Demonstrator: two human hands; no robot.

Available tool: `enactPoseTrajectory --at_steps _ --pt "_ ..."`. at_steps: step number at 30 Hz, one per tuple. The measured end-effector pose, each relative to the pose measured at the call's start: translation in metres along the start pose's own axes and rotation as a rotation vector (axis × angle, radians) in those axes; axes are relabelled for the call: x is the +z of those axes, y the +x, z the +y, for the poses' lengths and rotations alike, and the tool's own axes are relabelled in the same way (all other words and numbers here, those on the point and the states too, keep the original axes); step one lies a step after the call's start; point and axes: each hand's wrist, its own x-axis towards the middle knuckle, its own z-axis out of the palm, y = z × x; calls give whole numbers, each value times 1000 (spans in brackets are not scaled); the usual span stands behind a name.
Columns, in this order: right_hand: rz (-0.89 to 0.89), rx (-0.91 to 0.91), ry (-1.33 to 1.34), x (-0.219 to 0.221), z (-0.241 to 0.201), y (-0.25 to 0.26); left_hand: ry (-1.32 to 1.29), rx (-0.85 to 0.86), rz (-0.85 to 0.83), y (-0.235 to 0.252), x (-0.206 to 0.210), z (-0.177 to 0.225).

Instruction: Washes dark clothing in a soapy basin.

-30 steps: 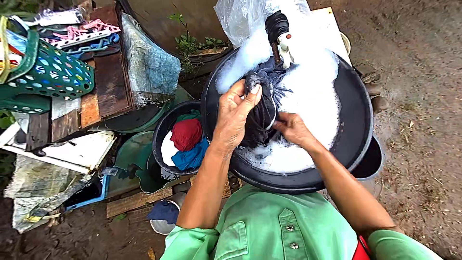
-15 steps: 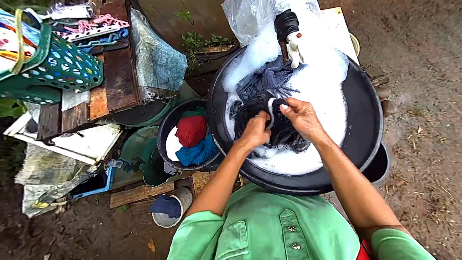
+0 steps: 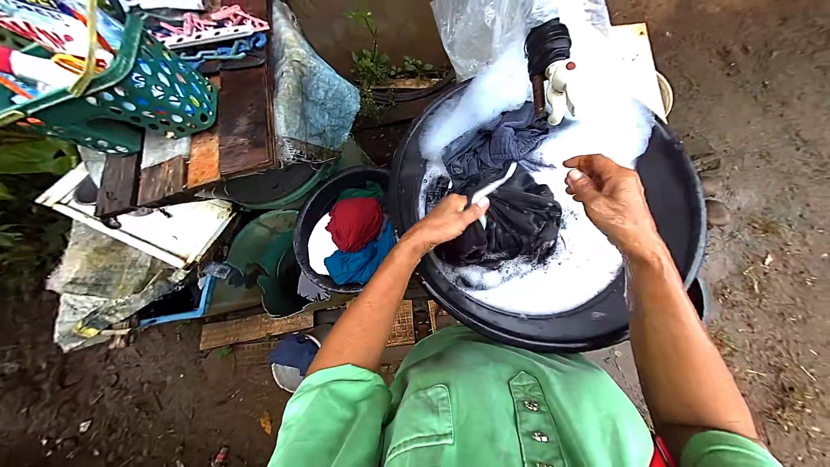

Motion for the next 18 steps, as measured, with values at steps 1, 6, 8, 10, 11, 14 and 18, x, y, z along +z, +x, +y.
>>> enactPoseTrajectory --at_steps 1,6,8,10,11,14,18 --pt "18 -15 123 0 -1 -10 -143 27 55 -3 -2 5" --pt "-58 -142 787 14 -23 -30 -616 229 68 -11 -7 47" --pt "-96 -27 775 35 -30 -34 -752 354 -4 -16 -3 69" --pt "-179 209 620 60 -26 -36 -844 502 -101 -24 3 92" --pt "-313 361 518 69 -22 -31 -862 580 -143 -27 8 102" --pt "-616 317 109 96 8 -12 -807 733 -242 -26 12 109" --pt "-385 449 623 88 -22 -24 -641 644 -183 -26 -3 79"
